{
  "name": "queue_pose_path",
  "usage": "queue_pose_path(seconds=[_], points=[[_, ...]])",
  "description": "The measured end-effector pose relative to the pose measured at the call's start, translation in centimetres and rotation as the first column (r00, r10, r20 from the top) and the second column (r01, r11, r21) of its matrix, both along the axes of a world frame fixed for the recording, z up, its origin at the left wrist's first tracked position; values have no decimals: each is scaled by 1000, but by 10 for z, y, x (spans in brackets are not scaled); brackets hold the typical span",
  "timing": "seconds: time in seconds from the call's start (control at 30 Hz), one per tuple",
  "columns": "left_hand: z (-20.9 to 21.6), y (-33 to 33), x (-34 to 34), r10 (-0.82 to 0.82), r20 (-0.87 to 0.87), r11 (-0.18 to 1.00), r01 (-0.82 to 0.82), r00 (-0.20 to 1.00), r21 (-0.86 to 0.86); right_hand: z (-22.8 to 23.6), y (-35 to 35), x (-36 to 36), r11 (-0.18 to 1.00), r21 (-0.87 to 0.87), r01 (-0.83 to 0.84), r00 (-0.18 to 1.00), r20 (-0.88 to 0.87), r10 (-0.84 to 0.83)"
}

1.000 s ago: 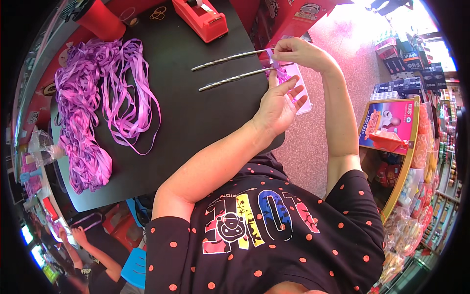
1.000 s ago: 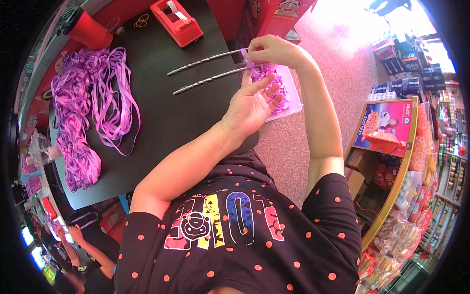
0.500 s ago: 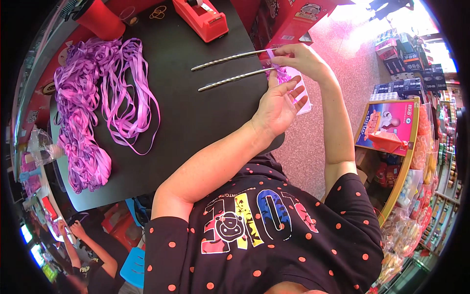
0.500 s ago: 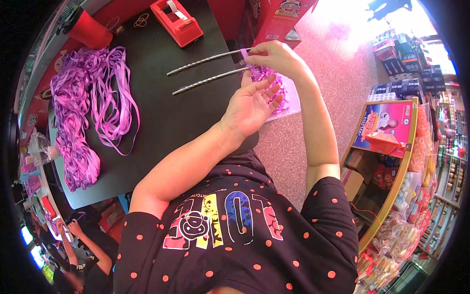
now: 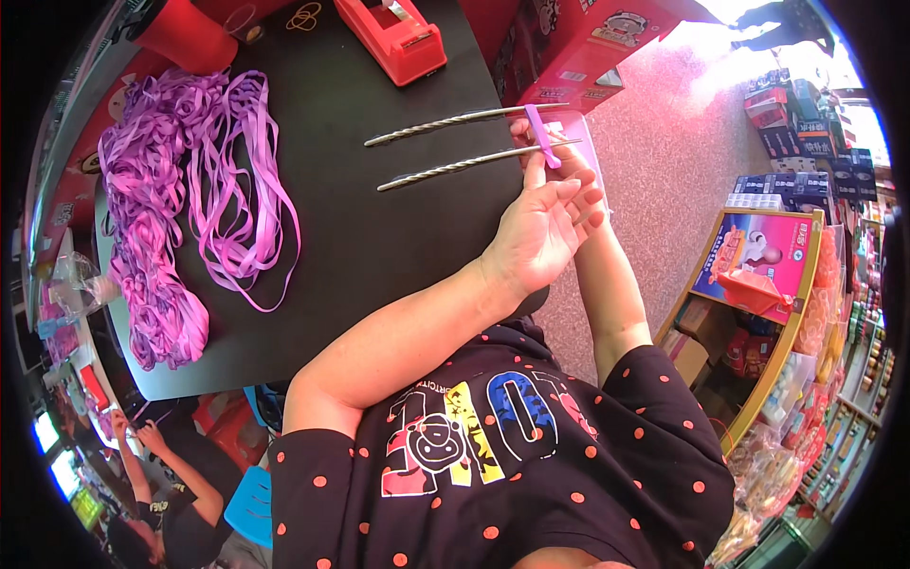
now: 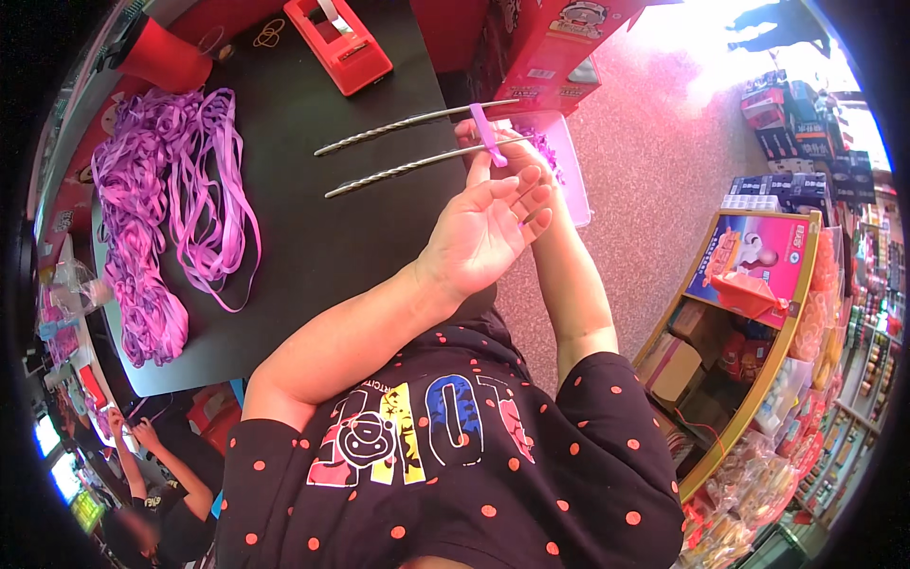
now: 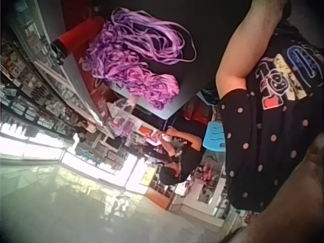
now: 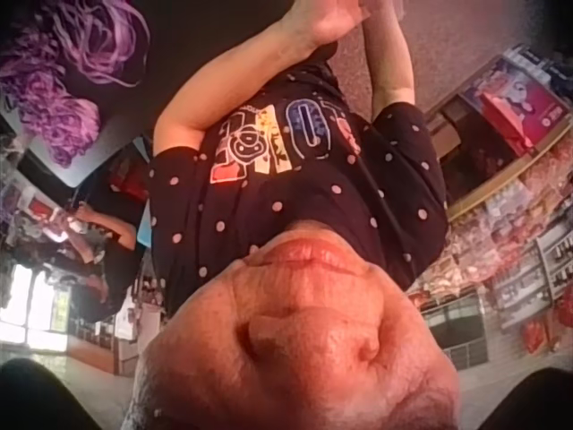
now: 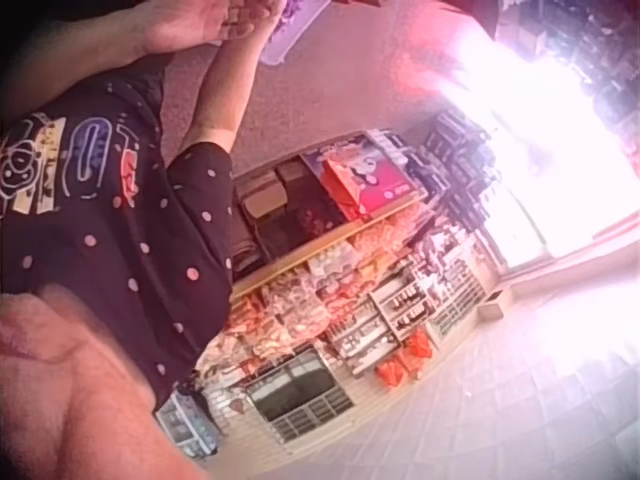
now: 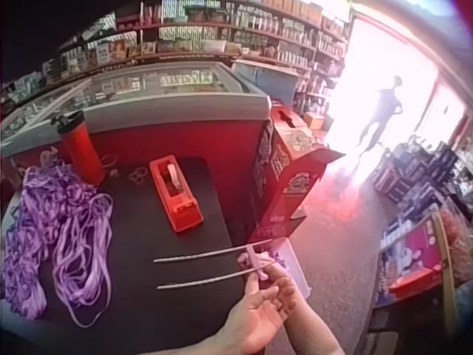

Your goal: Tying purple ribbons into bows using metal rods as a template.

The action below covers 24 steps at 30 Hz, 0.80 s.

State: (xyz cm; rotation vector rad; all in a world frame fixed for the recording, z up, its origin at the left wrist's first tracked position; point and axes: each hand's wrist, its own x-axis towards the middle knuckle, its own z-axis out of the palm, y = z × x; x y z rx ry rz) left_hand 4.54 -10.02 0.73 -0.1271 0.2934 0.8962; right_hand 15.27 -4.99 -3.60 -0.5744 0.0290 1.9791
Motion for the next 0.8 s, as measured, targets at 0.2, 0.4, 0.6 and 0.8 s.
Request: queue_pose_path(seconds=[0.2, 0.4, 0.6, 0.8], points=[[2, 1, 2, -10, -11, 1000, 10, 1000, 4, 9, -3, -2, 996, -94, 0, 1000, -26, -2], [2, 0, 1, -13, -31, 1000, 13, 999, -1, 5, 16, 8, 980, 128, -154, 976, 174, 131], [-1, 0, 4, -2, -64, 998, 6, 998, 62, 0, 50, 47, 905, 147, -399, 796, 545, 263], [-1, -2, 5, 14, -122, 994, -1, 992, 110, 25, 61, 54, 812, 54, -582, 560, 751, 351]])
